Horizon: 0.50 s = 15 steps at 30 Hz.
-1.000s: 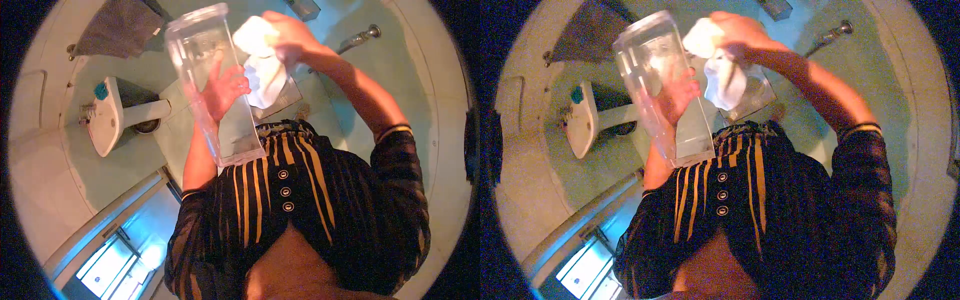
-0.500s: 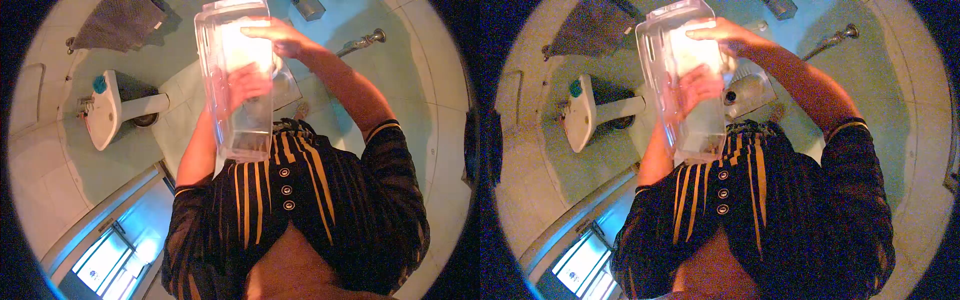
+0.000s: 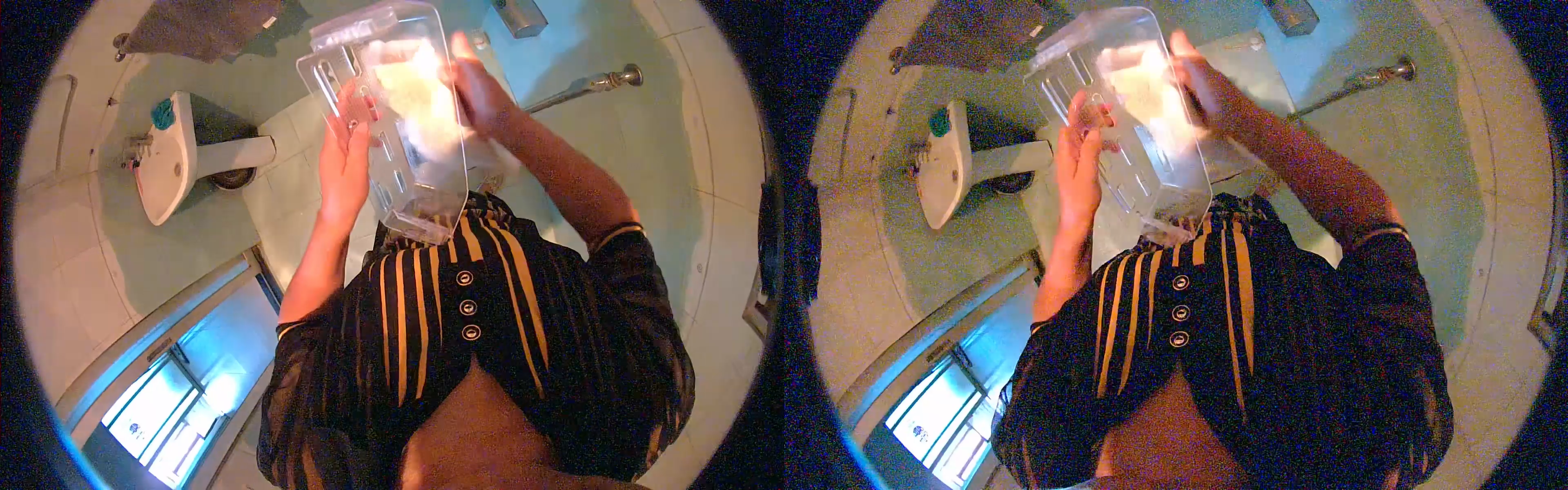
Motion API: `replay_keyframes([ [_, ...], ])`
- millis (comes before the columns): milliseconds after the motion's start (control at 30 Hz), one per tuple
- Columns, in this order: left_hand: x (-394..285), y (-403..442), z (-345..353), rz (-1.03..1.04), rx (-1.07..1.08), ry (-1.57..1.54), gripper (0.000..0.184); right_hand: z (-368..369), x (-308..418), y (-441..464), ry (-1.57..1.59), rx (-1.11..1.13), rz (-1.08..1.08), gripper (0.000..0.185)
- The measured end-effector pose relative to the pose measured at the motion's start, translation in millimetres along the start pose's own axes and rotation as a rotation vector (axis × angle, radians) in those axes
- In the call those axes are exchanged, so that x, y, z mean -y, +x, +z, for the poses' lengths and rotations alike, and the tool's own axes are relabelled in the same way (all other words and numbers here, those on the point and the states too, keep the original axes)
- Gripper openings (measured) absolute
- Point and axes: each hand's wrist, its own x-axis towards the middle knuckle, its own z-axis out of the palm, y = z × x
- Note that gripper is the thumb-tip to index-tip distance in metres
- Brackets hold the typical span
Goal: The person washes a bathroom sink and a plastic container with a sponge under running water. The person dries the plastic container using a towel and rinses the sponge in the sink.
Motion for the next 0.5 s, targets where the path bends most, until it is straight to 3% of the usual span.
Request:
replay_keyframes([
  [67, 7.3, -4.3, -5.0, -0.019, -0.04, -0.007, 0.05, -9.3, -40.1, -6.8, 0.047, -0.285, 0.092, 0.053],
  [100, 11.0, -6.0, -7.2, -0.033, -0.073, -0.015, 0.048, -0.9, -47.8, -18.5, -0.035, -0.36, 0.259, 0.05],
  [167, 28.9, -4.4, -18.3, -0.015, -0.052, 0.087, 0.048, -23.7, -91.3, -39.4, -0.133, -0.324, 0.392, 0.048],
  [233, 37.1, -1.7, -20.6, 0.003, -0.024, 0.189, 0.048, -43.8, -122.9, -49.1, -0.146, -0.213, 0.357, 0.048],
  [300, 36.0, -0.8, -16.7, -0.045, -0.05, 0.085, 0.047, -27.1, -106.1, -54.7, -0.018, -0.333, 0.545, 0.046],
  [400, 29.5, 2.4, -19.5, -0.081, -0.045, 0.037, 0.046, -53.6, -97.2, -33.3, -0.101, -0.277, 0.477, 0.046],
  [433, 28.4, 5.3, -20.9, -0.08, -0.047, 0.036, 0.046, -68.8, -102.9, -17.3, -0.124, -0.316, 0.301, 0.042],
  [500, 27.8, 5.8, -22.2, -0.091, 0.042, 0.034, 0.045, -73.0, -64.1, 7.5, -0.155, -0.356, 0.206, 0.04],
])
